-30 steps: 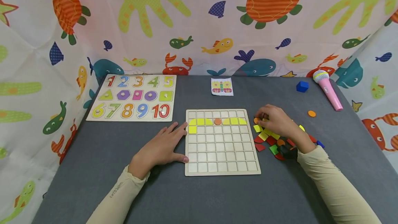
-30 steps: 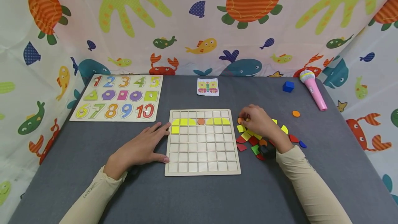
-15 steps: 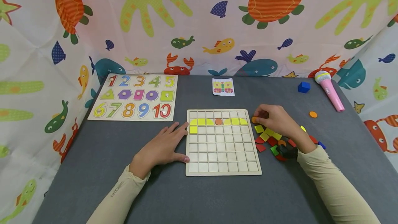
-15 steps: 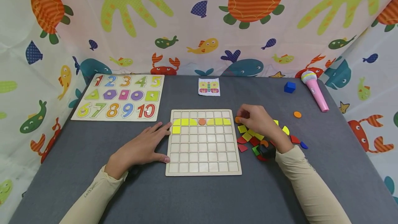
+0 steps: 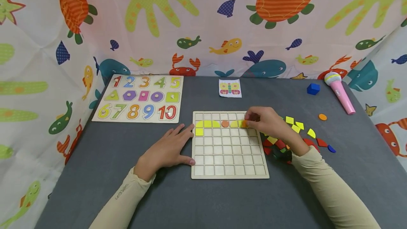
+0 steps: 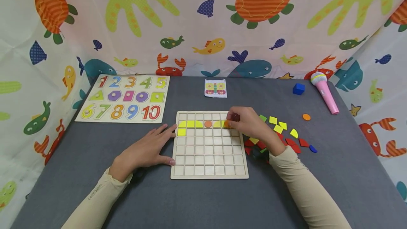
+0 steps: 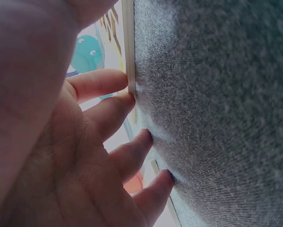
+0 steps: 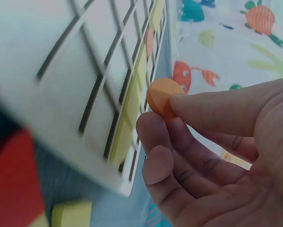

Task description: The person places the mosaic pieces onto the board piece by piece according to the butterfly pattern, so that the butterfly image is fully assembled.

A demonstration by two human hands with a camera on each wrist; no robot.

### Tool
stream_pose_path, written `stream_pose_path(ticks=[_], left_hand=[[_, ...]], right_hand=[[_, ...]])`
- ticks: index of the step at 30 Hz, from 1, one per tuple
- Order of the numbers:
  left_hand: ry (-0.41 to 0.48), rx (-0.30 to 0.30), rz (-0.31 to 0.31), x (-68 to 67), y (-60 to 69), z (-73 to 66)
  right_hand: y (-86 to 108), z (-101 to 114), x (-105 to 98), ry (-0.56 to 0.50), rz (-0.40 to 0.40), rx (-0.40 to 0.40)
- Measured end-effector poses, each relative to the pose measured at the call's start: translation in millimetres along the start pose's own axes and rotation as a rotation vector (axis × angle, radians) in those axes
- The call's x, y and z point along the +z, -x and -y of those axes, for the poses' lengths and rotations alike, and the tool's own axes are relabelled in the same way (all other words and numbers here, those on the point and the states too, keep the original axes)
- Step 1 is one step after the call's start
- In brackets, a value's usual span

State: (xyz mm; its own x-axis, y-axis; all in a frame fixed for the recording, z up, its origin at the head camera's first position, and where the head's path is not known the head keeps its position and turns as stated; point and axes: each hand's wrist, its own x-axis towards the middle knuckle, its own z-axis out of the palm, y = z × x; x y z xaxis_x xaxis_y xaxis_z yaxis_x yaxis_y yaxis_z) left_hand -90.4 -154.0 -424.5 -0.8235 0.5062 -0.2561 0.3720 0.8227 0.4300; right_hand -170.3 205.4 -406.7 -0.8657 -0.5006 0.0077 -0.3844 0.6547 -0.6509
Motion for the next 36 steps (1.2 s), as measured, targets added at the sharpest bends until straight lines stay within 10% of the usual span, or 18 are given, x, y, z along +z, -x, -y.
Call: stream_pose_path(ticks=[36], left_hand=[[-0.016, 0.018, -0.006, -0.2, 1.0, 1.9]], right_hand=[[-55.2, 66, 70, 0.014, 0.148, -0.267]])
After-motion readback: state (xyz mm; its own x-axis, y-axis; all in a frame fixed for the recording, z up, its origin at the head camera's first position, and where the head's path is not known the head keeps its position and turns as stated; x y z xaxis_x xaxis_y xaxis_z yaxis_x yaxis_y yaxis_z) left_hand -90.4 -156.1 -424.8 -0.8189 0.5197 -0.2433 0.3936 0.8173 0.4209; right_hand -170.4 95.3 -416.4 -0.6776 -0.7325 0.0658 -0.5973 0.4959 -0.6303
